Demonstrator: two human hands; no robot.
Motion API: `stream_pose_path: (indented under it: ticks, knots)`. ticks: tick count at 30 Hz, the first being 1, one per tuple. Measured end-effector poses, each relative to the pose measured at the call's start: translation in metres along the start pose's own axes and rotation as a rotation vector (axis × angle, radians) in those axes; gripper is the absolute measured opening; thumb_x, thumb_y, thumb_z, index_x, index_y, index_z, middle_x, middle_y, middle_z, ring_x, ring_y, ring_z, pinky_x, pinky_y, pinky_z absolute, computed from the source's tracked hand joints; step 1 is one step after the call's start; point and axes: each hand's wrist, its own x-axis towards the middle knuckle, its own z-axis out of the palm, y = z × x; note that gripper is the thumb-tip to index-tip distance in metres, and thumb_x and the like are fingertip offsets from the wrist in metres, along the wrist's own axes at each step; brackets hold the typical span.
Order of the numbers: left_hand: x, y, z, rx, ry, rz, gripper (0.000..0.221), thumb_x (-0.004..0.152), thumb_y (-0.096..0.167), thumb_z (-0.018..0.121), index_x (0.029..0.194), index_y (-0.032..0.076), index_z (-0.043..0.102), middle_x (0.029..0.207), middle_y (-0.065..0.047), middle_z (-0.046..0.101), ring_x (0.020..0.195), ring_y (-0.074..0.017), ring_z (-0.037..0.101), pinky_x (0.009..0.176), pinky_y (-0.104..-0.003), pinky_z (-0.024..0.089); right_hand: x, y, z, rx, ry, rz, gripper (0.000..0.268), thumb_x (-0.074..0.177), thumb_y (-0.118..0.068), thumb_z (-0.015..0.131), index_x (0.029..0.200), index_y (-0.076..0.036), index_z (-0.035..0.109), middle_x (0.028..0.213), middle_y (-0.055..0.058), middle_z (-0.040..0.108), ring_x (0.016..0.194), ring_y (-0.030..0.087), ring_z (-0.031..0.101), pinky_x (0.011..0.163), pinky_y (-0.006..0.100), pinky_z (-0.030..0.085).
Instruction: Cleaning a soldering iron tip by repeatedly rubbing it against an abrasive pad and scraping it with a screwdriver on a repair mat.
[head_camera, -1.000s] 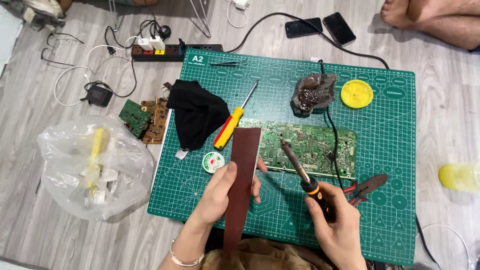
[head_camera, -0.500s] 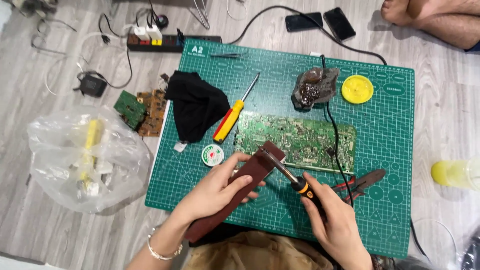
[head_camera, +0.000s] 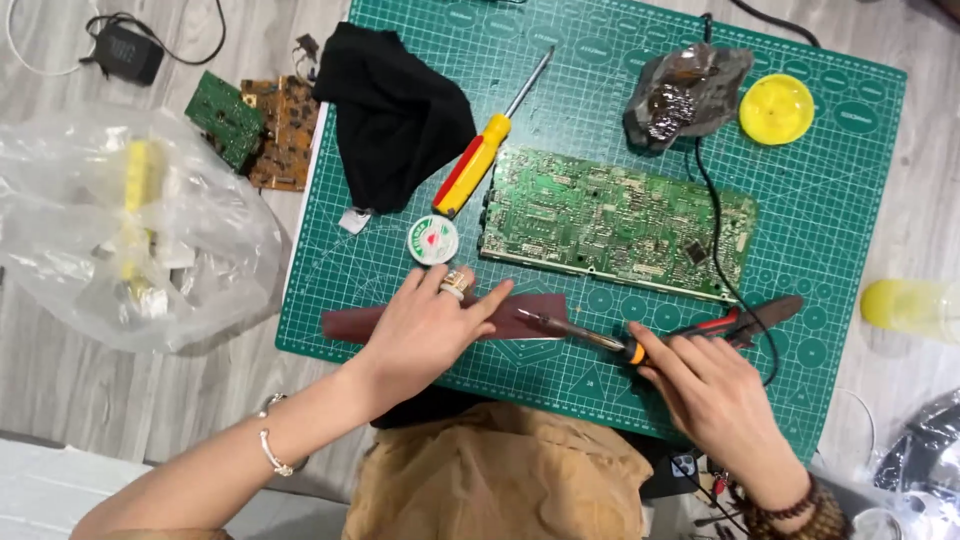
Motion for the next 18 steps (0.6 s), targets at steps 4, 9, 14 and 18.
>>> stream_pose_path:
  ticks: [4, 9, 14, 18]
  knots:
    - [-0.012, 0.012, -0.002, -0.088, 0.284, -0.011, 0.038, 0.085, 0.022, 0.070, 0.118, 0.005, 0.065, 0.117, -0.011, 0.059, 0.097, -0.0273, 0.053, 0.086, -0.041, 0.042, -0.002, 0.004, -0.005, -0.117, -0.044, -0.019, 0.054, 0.084, -0.015, 0.069, 0.136, -0.009, 0.057, 0.081, -0.001, 0.053, 0.062, 0.013, 0.047, 0.056, 0.027, 0.041]
    - [-0.027, 0.012, 0.012, -0.192, 0.347, -0.109, 0.032, 0.085, 0.014, 0.072, 0.115, 0.005, 0.068, 0.132, -0.012, 0.061, 0.117, -0.0341, 0.058, 0.102, -0.050, 0.044, 0.002, 0.004, -0.005, -0.165, -0.032, -0.055, 0.050, 0.086, -0.015, 0.070, 0.134, -0.009, 0.060, 0.078, -0.001, 0.050, 0.059, 0.013, 0.045, 0.051, 0.027, 0.039]
    - [-0.033, -0.006, 0.014, -0.344, 0.241, 0.006, 0.032, 0.090, 0.018, 0.067, 0.120, 0.006, 0.068, 0.140, -0.008, 0.057, 0.139, -0.0352, 0.042, 0.116, -0.056, 0.028, 0.001, -0.001, -0.007, -0.241, -0.096, -0.096, 0.056, 0.086, -0.018, 0.069, 0.140, -0.012, 0.056, 0.076, -0.003, 0.053, 0.054, 0.008, 0.051, 0.043, 0.023, 0.040]
    - [-0.036, -0.015, 0.014, -0.307, 0.220, 0.067, 0.033, 0.091, 0.021, 0.065, 0.122, 0.008, 0.065, 0.137, -0.004, 0.061, 0.137, -0.0308, 0.045, 0.117, -0.053, 0.029, -0.011, -0.012, -0.004, -0.257, -0.204, -0.069, 0.067, 0.084, -0.019, 0.066, 0.148, -0.023, 0.045, 0.079, -0.003, 0.052, 0.049, 0.006, 0.051, 0.033, 0.020, 0.035]
